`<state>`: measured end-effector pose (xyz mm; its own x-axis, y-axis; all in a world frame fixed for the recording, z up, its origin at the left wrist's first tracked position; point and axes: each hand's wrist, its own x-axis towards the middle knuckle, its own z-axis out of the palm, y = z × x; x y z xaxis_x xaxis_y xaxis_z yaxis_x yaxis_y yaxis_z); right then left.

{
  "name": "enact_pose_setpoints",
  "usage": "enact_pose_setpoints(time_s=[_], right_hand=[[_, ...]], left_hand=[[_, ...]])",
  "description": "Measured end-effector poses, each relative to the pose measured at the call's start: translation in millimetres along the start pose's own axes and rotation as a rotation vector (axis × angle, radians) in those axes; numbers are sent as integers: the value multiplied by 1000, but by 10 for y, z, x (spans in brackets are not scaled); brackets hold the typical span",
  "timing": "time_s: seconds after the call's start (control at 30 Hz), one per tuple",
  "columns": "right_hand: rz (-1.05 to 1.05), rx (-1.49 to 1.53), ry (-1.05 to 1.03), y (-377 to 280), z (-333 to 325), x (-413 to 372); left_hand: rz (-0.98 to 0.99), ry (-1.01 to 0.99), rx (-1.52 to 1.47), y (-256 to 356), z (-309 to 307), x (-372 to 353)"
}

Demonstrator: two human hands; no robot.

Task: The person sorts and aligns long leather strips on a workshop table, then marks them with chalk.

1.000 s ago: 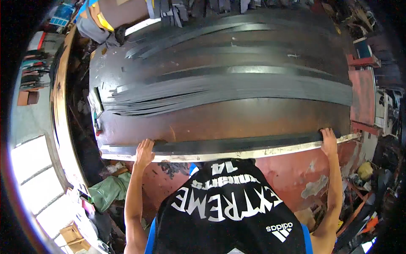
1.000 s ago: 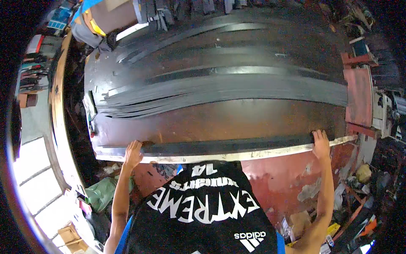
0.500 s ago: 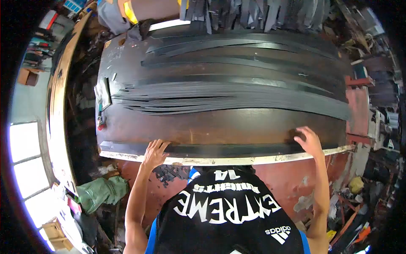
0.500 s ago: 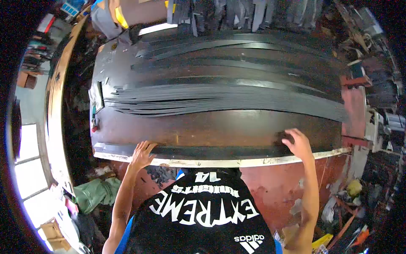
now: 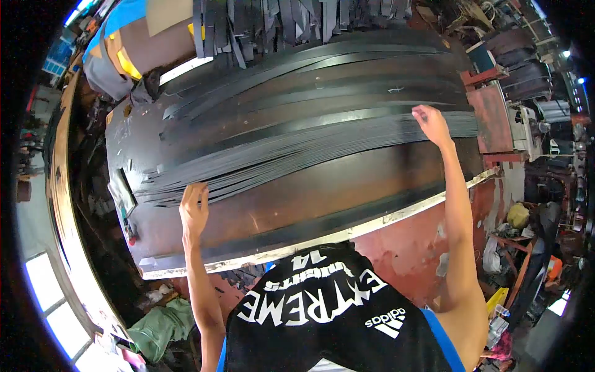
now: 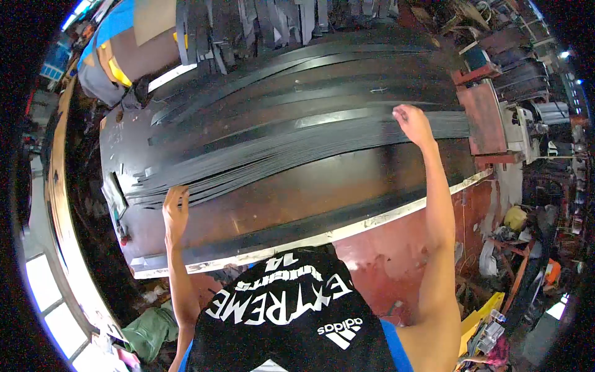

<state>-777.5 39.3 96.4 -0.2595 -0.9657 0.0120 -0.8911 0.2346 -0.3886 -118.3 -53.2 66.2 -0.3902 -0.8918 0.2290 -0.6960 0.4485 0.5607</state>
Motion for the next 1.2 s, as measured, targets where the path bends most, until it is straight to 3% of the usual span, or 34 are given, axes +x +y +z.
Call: enact_pose_setpoints(time_s=[0.13, 0.27, 0.47, 0.67, 0.73, 0.83, 0.97, 1.0, 1.07, 1.1, 1.2], right_hand=[[58, 46, 45, 301, 230, 511], [-37, -174, 53, 687, 492, 887], [94, -166, -103, 826, 510, 1067], [84, -143, -127, 881, 402, 1077], [-75, -181, -101, 894, 357, 1093], [-45, -214, -77, 938, 345, 1075], [-220, -96, -108, 1082, 273, 1012], [-101, -34, -141, 1032, 241, 976], [-185, -120, -88, 1176, 282, 921], [-119, -145, -131, 996, 214, 888], [-227, -166, -103, 1148, 234, 834]], left_hand=[[5, -34, 27, 42, 244, 688], [2, -94, 40, -81, 522, 1270], [115, -153, 262, -310, 776, 1763], [153, -174, 351, -500, 984, 1890], [197, -128, 377, -440, 962, 1906], [127, -123, 353, -461, 988, 1860], [15, -176, 255, -461, 981, 1726], [19, -165, 272, -439, 982, 1655], [17, -244, 300, -397, 936, 1577], [9, -228, 273, -389, 920, 1517], [-13, -186, 238, -456, 930, 1382]])
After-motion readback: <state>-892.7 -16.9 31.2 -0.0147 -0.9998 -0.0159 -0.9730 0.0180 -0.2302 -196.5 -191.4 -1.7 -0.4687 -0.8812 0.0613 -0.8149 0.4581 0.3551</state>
